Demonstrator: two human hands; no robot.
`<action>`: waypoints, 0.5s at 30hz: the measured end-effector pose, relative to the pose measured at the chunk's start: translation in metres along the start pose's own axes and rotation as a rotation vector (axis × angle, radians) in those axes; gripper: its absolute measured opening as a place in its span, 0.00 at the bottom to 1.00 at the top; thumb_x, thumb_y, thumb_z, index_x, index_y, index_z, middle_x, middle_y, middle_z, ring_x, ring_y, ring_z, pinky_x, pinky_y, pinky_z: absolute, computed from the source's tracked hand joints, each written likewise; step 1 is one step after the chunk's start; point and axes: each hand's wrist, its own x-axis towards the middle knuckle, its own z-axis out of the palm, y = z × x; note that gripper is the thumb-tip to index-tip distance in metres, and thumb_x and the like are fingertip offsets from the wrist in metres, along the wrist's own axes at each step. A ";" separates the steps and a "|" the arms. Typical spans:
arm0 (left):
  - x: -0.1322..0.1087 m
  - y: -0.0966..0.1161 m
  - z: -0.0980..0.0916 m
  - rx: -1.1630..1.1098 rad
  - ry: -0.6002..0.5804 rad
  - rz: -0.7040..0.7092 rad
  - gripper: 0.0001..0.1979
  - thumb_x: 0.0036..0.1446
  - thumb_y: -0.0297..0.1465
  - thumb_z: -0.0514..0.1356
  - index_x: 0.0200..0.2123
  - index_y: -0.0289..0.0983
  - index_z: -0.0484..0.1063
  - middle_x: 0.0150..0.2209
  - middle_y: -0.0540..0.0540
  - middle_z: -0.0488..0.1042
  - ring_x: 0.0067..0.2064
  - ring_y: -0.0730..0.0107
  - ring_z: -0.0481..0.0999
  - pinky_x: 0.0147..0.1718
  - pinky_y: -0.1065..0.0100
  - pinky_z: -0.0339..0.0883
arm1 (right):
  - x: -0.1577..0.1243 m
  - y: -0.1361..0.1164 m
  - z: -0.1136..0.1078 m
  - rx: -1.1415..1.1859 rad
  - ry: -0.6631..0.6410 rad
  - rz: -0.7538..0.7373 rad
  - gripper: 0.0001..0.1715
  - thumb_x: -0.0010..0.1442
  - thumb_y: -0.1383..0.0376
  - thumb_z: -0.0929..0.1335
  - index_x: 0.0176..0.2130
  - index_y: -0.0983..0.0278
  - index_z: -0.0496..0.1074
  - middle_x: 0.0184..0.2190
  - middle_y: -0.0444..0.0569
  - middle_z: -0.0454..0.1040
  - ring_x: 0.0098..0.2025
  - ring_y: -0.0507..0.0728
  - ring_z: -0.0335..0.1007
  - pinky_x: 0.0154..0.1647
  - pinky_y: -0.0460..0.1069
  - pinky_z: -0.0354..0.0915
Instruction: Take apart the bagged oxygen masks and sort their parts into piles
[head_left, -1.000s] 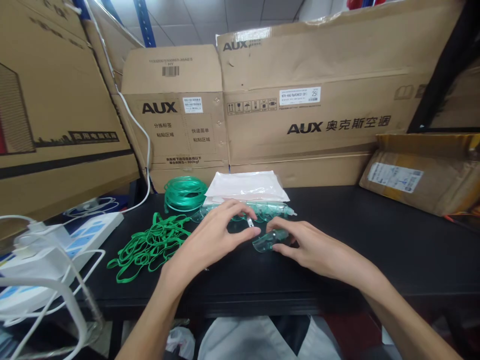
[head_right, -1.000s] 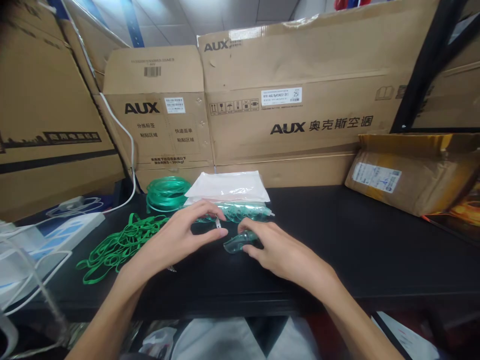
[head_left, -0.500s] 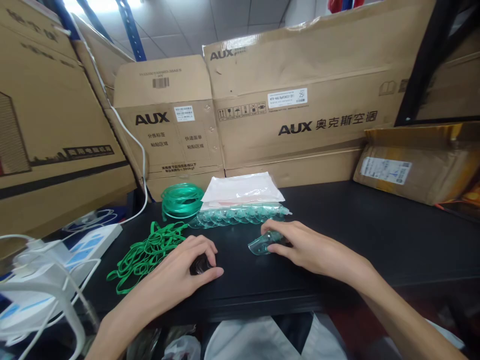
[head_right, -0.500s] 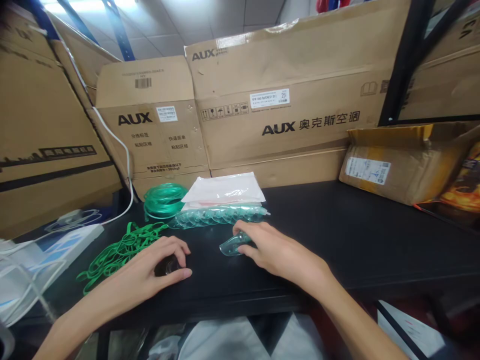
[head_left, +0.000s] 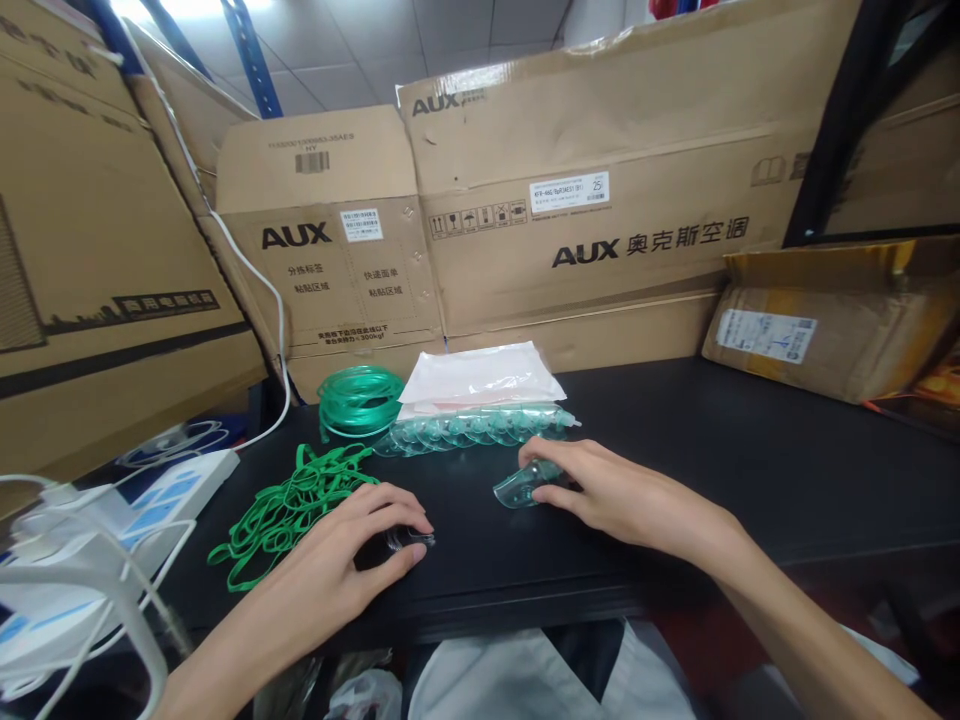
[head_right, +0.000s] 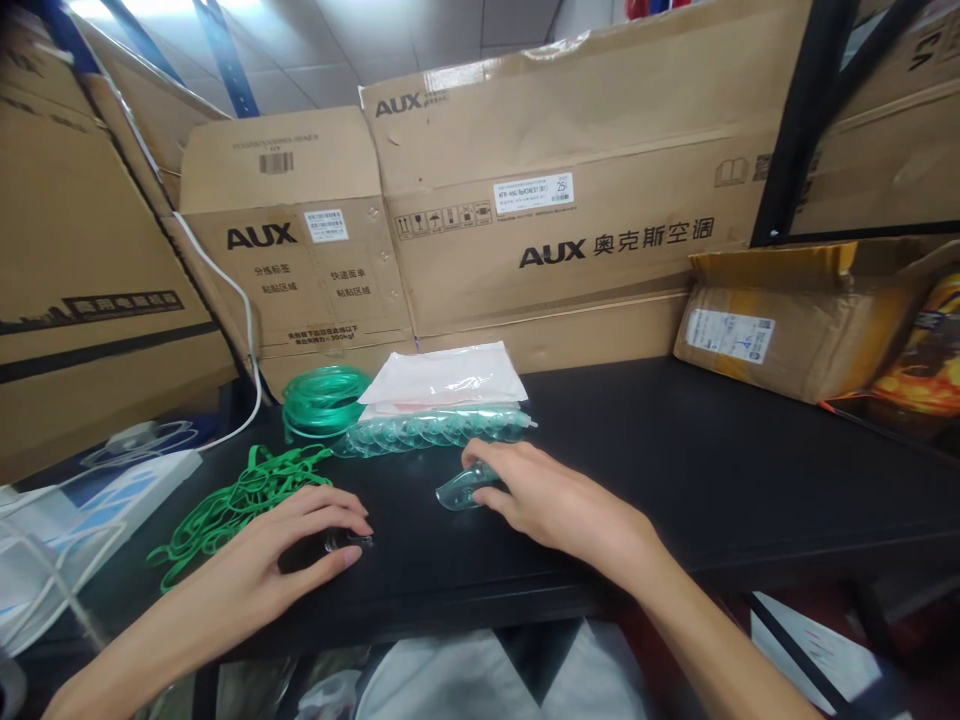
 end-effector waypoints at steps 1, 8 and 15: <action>0.001 0.001 0.000 -0.004 0.002 0.014 0.10 0.69 0.40 0.58 0.47 0.47 0.78 0.53 0.49 0.76 0.56 0.62 0.74 0.57 0.63 0.69 | 0.000 0.000 0.000 -0.002 0.002 -0.002 0.15 0.70 0.53 0.65 0.55 0.43 0.67 0.53 0.45 0.73 0.58 0.62 0.70 0.57 0.56 0.64; 0.004 0.002 -0.003 -0.007 -0.019 0.027 0.09 0.69 0.33 0.56 0.42 0.45 0.77 0.49 0.49 0.76 0.54 0.63 0.73 0.55 0.63 0.69 | 0.001 -0.001 0.000 -0.014 0.000 -0.009 0.13 0.70 0.54 0.65 0.54 0.45 0.68 0.51 0.46 0.74 0.56 0.63 0.71 0.53 0.55 0.65; -0.002 -0.005 -0.007 0.062 -0.005 -0.029 0.08 0.67 0.34 0.57 0.39 0.44 0.76 0.51 0.48 0.75 0.55 0.61 0.73 0.56 0.62 0.68 | -0.002 -0.001 0.000 -0.023 0.004 -0.001 0.14 0.70 0.52 0.65 0.55 0.43 0.67 0.52 0.44 0.74 0.57 0.62 0.70 0.53 0.55 0.65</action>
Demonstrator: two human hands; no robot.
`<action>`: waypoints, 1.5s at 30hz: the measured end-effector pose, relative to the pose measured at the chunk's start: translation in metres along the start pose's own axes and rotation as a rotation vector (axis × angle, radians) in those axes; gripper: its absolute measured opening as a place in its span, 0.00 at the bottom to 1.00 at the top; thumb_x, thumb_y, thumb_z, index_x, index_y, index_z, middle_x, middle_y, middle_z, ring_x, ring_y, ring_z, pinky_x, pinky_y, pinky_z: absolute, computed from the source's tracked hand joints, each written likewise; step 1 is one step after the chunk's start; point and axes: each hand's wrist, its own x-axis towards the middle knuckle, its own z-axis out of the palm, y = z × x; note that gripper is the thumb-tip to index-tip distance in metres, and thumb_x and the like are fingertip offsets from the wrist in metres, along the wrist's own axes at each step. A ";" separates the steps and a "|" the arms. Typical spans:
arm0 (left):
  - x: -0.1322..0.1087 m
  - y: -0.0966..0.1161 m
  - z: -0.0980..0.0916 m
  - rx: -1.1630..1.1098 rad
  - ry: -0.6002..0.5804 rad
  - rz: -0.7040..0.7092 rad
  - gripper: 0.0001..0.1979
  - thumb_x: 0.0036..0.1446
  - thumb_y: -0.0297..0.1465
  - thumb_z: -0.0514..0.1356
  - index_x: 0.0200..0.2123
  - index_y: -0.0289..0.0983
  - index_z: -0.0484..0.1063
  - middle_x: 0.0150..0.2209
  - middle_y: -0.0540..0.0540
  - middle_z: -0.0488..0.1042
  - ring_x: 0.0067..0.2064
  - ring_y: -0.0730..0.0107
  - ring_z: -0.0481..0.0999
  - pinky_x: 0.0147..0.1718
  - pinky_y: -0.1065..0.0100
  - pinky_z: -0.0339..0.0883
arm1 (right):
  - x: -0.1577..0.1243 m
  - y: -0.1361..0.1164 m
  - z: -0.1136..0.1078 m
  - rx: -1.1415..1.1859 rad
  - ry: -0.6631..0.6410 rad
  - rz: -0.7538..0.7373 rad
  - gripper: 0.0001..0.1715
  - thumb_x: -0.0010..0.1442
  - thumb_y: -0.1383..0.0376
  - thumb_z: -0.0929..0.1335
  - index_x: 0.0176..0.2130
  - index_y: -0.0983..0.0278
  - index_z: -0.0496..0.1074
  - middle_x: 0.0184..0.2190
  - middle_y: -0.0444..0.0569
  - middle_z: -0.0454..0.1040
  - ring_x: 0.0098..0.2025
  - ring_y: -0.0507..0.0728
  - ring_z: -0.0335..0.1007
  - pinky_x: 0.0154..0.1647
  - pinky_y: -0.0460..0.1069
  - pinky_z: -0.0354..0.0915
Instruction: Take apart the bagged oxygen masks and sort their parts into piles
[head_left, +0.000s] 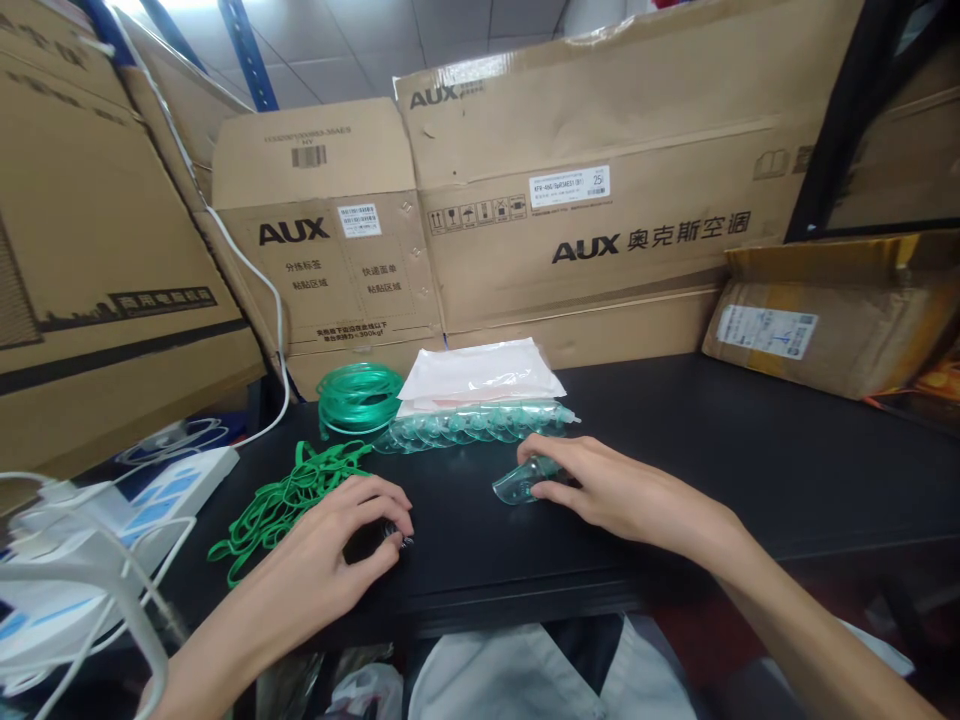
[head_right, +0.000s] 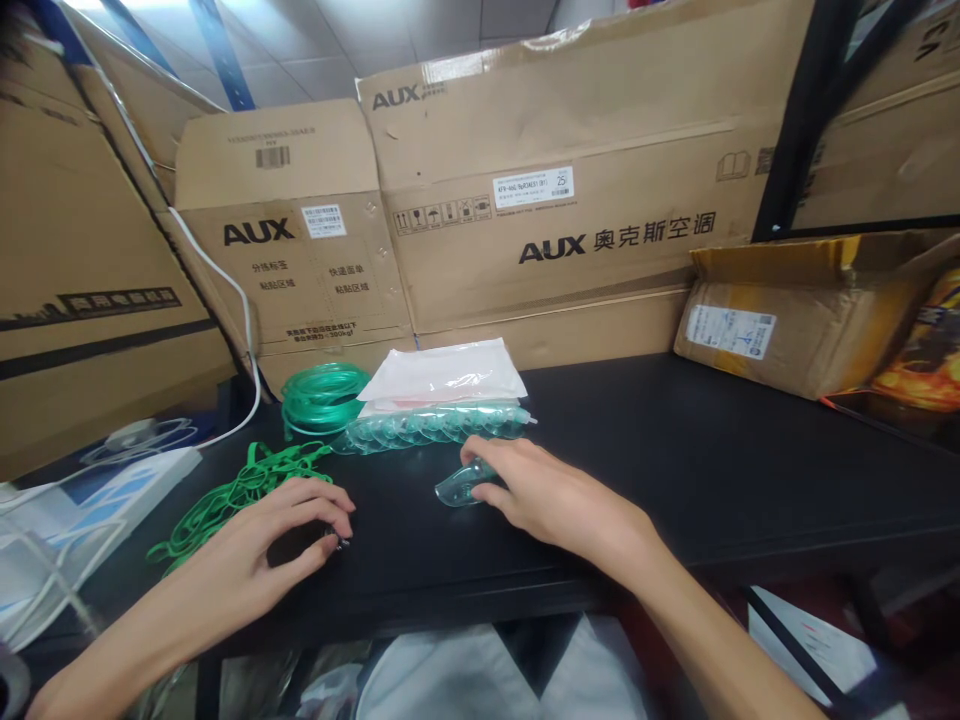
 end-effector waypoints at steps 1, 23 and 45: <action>0.000 -0.002 0.000 0.006 0.002 -0.008 0.08 0.67 0.35 0.57 0.39 0.44 0.77 0.51 0.48 0.75 0.56 0.61 0.73 0.56 0.62 0.68 | 0.000 0.000 0.000 0.001 0.000 -0.005 0.14 0.70 0.52 0.65 0.55 0.43 0.67 0.52 0.44 0.74 0.57 0.62 0.70 0.53 0.55 0.65; 0.021 0.057 0.016 -0.170 0.098 0.103 0.10 0.72 0.35 0.54 0.43 0.45 0.76 0.49 0.50 0.77 0.52 0.66 0.75 0.54 0.65 0.68 | 0.041 0.069 -0.077 -0.046 0.244 -0.167 0.17 0.64 0.55 0.69 0.49 0.61 0.70 0.47 0.52 0.80 0.48 0.62 0.76 0.49 0.54 0.68; 0.127 0.078 0.044 0.200 0.064 0.201 0.25 0.69 0.29 0.55 0.67 0.32 0.62 0.72 0.36 0.59 0.73 0.53 0.57 0.69 0.55 0.56 | 0.059 0.069 -0.066 -0.168 0.034 -0.161 0.30 0.69 0.55 0.64 0.66 0.60 0.70 0.52 0.52 0.82 0.48 0.63 0.79 0.53 0.55 0.69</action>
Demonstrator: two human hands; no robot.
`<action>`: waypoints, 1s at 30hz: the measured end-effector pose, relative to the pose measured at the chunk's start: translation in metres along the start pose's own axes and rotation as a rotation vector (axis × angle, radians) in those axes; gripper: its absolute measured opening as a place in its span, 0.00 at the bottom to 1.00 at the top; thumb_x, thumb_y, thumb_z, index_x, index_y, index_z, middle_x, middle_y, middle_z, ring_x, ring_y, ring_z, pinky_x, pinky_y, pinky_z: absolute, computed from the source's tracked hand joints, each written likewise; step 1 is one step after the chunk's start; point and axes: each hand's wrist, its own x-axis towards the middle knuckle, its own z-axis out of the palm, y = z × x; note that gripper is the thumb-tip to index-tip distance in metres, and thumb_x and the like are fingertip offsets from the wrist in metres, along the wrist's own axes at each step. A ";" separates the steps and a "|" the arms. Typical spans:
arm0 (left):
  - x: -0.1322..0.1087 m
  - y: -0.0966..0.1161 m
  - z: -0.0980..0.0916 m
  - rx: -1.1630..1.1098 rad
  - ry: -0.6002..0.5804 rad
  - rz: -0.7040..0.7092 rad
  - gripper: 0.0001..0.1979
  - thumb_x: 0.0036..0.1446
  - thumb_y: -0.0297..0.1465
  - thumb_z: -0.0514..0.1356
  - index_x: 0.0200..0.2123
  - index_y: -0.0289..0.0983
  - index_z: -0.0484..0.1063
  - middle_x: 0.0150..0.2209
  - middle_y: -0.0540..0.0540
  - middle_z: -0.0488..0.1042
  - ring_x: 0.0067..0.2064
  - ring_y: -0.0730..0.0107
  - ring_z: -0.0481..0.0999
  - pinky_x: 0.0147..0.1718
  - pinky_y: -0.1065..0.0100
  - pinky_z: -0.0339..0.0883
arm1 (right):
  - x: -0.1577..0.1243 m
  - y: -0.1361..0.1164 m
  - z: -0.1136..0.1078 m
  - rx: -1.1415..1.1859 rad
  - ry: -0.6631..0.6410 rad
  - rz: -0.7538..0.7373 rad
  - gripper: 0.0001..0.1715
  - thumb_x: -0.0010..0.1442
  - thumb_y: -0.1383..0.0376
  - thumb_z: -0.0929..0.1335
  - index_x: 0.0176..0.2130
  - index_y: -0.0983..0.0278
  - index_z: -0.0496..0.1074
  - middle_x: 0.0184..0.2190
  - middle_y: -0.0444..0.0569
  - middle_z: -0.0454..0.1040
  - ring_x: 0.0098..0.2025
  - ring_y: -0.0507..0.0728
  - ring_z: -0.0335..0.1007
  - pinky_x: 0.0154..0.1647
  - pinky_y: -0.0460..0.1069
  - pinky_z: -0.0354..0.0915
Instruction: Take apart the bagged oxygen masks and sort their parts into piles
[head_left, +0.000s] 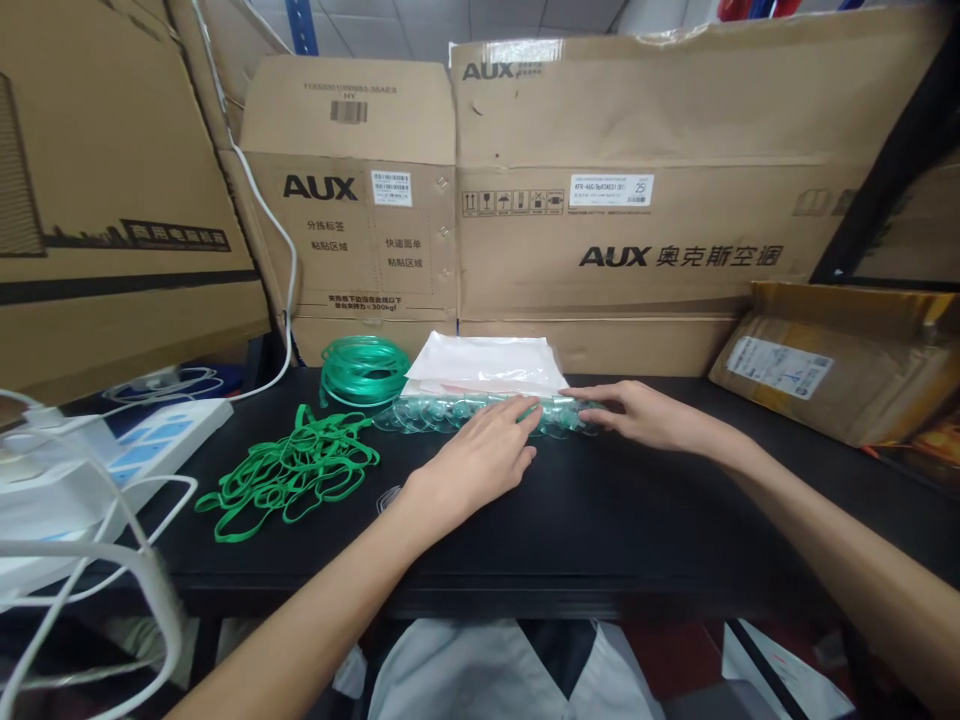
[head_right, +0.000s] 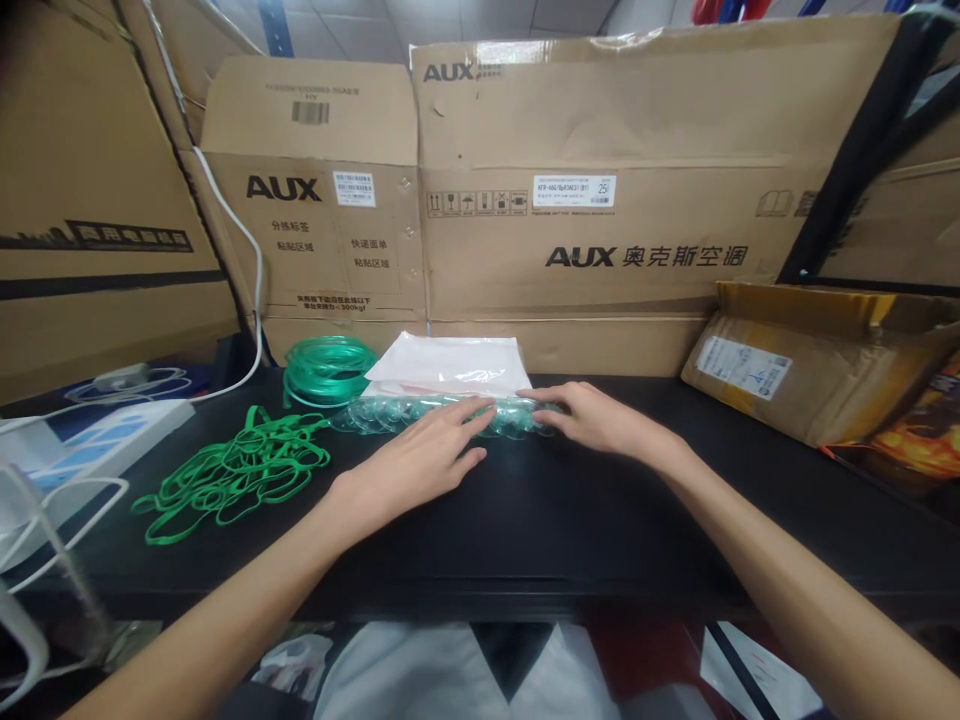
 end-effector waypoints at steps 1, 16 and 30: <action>0.000 0.000 0.000 -0.005 0.004 0.003 0.25 0.69 0.29 0.56 0.67 0.32 0.63 0.72 0.36 0.59 0.73 0.52 0.58 0.69 0.55 0.56 | 0.001 0.000 0.002 -0.007 0.000 -0.008 0.30 0.69 0.55 0.64 0.66 0.60 0.70 0.54 0.52 0.81 0.49 0.64 0.79 0.54 0.55 0.68; -0.002 -0.004 0.001 0.009 0.007 -0.017 0.26 0.69 0.28 0.56 0.68 0.31 0.61 0.72 0.36 0.59 0.70 0.53 0.62 0.67 0.57 0.58 | 0.006 0.013 0.020 -0.073 0.003 -0.058 0.32 0.69 0.53 0.64 0.67 0.62 0.68 0.56 0.57 0.79 0.51 0.67 0.78 0.56 0.59 0.69; -0.057 0.067 -0.034 -0.197 0.430 0.291 0.10 0.71 0.34 0.56 0.43 0.39 0.78 0.40 0.53 0.82 0.43 0.70 0.79 0.43 0.65 0.70 | 0.014 0.018 0.038 -0.295 0.109 -0.146 0.30 0.73 0.55 0.60 0.69 0.58 0.65 0.50 0.58 0.71 0.50 0.65 0.74 0.53 0.57 0.70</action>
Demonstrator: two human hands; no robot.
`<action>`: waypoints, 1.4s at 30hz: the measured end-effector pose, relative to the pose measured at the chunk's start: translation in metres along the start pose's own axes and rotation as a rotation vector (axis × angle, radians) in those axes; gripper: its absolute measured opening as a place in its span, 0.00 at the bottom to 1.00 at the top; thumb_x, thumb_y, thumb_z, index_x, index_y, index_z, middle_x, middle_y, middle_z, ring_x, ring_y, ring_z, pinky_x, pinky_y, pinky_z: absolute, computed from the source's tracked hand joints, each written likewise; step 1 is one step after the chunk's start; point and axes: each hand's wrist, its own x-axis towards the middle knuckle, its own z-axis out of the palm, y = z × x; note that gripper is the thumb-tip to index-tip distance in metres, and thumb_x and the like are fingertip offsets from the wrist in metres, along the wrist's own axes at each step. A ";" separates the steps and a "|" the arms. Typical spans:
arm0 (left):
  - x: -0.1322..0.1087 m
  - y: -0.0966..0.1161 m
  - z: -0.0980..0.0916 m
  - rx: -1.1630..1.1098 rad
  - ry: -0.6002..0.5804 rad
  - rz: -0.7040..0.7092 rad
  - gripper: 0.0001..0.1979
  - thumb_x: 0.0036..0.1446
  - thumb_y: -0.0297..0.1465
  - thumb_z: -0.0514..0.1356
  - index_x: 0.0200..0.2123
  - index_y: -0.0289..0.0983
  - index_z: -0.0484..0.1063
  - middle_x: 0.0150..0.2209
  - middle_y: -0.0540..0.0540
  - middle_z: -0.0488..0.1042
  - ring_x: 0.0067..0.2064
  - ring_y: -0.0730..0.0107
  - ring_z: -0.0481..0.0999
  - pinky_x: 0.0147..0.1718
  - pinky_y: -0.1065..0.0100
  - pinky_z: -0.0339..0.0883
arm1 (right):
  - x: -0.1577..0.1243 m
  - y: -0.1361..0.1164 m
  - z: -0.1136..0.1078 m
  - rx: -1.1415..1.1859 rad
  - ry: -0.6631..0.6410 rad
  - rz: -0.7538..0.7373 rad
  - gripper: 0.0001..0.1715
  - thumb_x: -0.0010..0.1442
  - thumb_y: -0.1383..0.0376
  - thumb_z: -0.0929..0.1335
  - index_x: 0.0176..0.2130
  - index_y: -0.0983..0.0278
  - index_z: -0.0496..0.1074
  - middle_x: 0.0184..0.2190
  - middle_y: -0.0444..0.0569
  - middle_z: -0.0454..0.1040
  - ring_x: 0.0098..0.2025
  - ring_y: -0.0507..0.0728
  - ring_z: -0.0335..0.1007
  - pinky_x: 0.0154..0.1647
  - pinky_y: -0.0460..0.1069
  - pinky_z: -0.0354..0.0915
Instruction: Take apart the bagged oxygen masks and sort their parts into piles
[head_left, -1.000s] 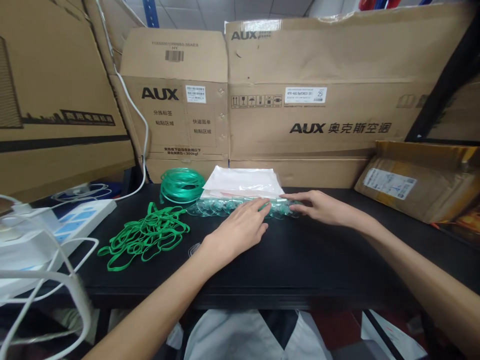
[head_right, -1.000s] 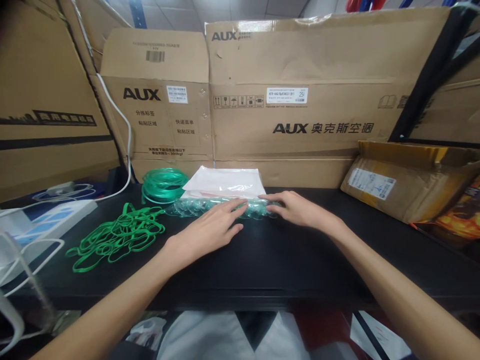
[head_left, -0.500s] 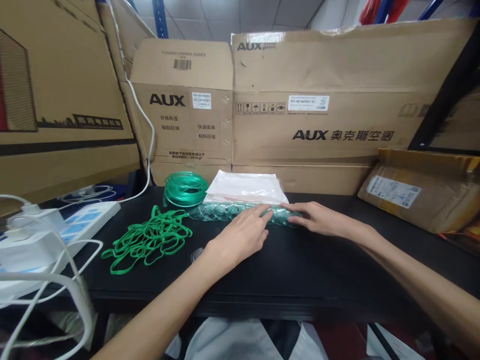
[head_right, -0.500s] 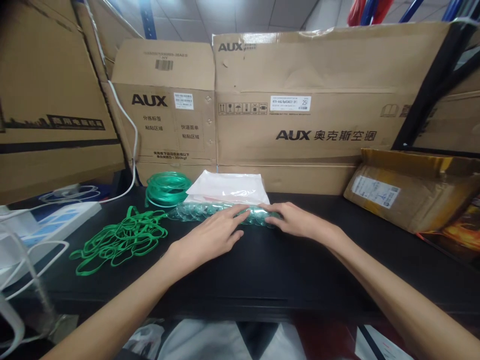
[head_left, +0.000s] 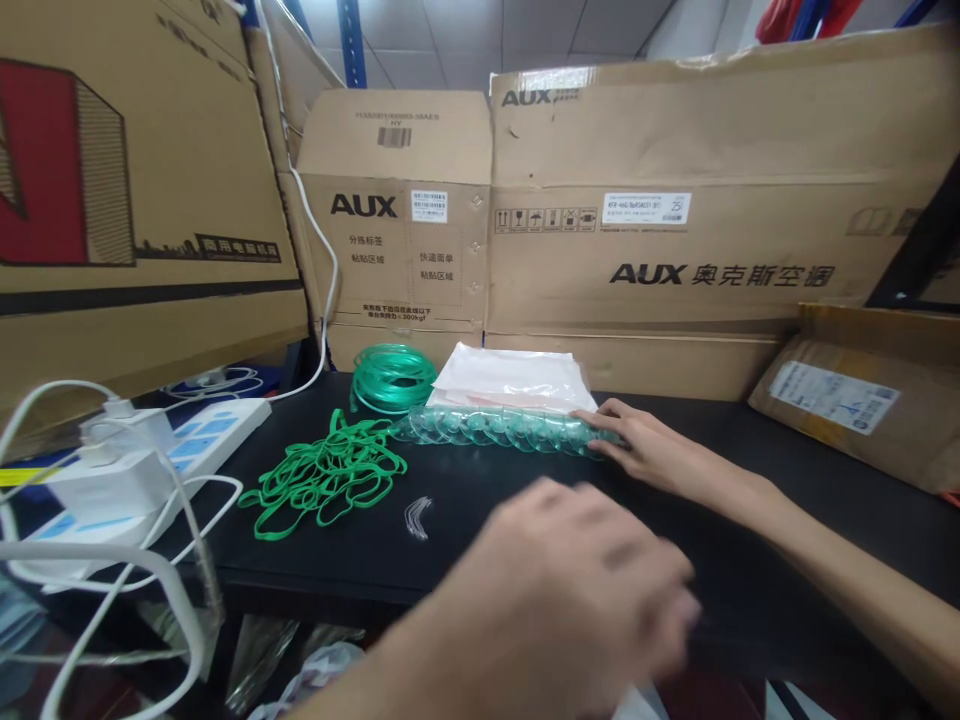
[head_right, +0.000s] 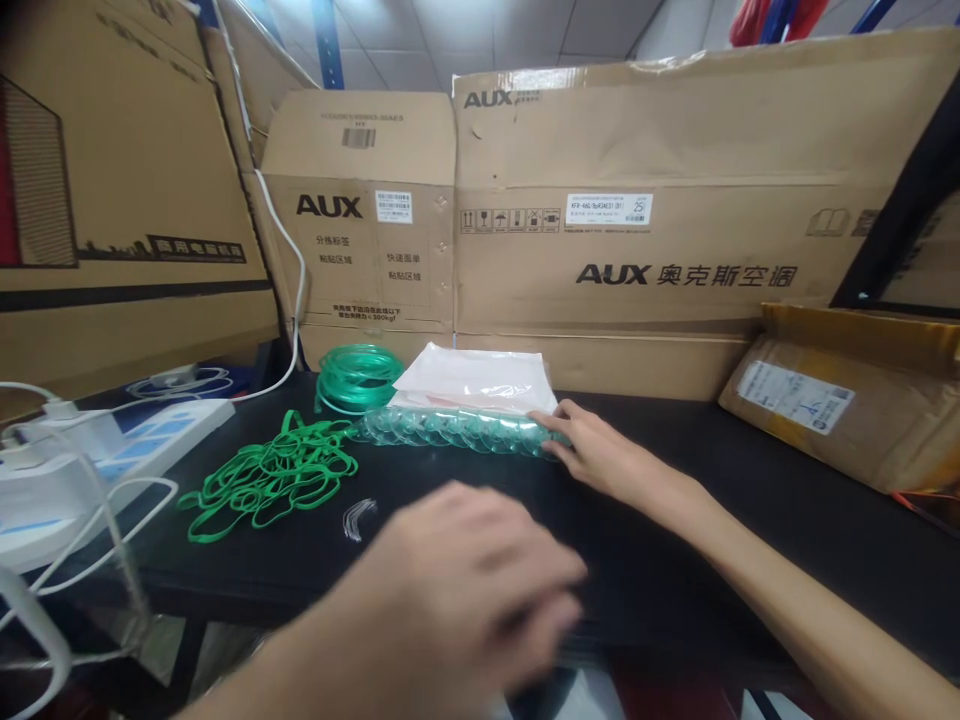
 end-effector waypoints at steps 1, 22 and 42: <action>-0.003 -0.018 -0.011 0.036 0.020 -0.110 0.10 0.70 0.35 0.57 0.47 0.40 0.78 0.43 0.52 0.82 0.46 0.68 0.79 0.47 0.64 0.70 | 0.000 -0.002 0.001 -0.002 0.005 -0.003 0.30 0.73 0.55 0.60 0.69 0.58 0.64 0.50 0.58 0.70 0.50 0.65 0.74 0.53 0.57 0.70; -0.093 -0.189 -0.052 0.429 -0.423 -0.782 0.22 0.71 0.38 0.52 0.64 0.38 0.65 0.55 0.37 0.76 0.55 0.49 0.77 0.52 0.55 0.69 | -0.001 -0.003 0.010 -0.079 0.054 -0.061 0.29 0.74 0.58 0.58 0.69 0.62 0.64 0.49 0.61 0.70 0.43 0.66 0.75 0.47 0.61 0.72; -0.086 -0.149 -0.124 0.659 -0.145 -0.678 0.22 0.73 0.35 0.49 0.66 0.39 0.67 0.46 0.42 0.73 0.49 0.55 0.72 0.54 0.51 0.67 | 0.003 -0.018 0.001 -0.070 0.055 -0.015 0.29 0.73 0.57 0.60 0.68 0.61 0.65 0.49 0.60 0.71 0.46 0.65 0.74 0.49 0.58 0.72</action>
